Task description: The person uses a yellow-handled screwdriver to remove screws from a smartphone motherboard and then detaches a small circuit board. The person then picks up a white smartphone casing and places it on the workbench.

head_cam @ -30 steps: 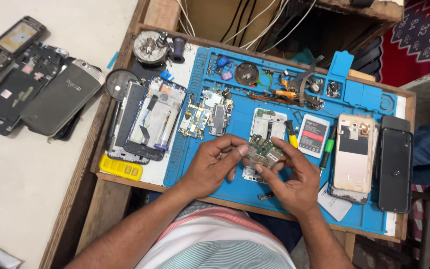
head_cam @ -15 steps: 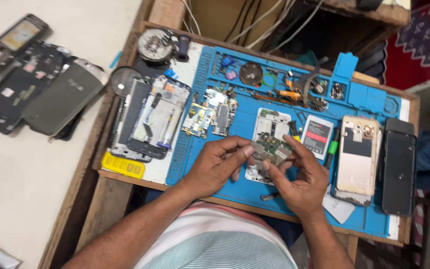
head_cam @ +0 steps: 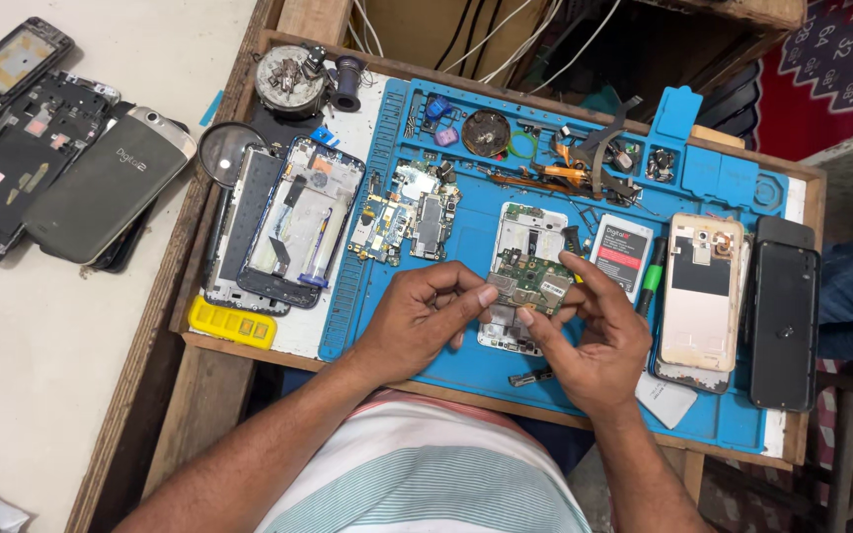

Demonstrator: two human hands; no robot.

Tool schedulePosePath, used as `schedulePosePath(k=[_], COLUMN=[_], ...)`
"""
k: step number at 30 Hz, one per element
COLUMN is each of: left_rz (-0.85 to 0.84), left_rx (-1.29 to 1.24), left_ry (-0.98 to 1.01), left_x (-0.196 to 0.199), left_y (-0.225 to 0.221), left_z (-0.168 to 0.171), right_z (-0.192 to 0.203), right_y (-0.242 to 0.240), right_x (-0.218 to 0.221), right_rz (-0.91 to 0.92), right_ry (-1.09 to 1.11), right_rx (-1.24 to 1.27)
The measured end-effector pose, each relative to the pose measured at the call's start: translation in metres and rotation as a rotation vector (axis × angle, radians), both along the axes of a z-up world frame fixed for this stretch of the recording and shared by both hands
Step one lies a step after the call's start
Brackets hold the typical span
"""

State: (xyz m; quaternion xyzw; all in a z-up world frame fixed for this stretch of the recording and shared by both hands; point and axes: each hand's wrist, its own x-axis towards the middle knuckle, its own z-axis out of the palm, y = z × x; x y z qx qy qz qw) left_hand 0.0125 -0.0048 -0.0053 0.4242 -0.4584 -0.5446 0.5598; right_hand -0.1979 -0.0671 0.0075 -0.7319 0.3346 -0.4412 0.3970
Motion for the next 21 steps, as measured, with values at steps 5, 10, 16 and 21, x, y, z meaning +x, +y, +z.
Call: schedulePosePath(k=[5,10,16,21], left_rz=[-0.010,-0.021,-0.012,-0.020], left_rx=[-0.004,0.000,-0.017,-0.013], left_ry=[0.003,0.018,0.008,0.029], left_x=[0.0016,0.0026,0.0008,0.0012], left_y=[-0.0008,-0.0008,-0.0006,-0.0015], left_z=[0.0030,0.0002,-0.0019,-0.0020], right_z=[0.0005,-0.0023,-0.0026,-0.0002], right_y=[-0.0001,-0.0010,-0.0021,-0.0025], right_x=[0.0010,-0.0003,-0.0027,-0.0028], right_rz=[0.007,0.036,0.048,0.018], right_ry=[-0.005,-0.031,-0.049,-0.001], right_rx=[0.010,-0.006,0.005,-0.006])
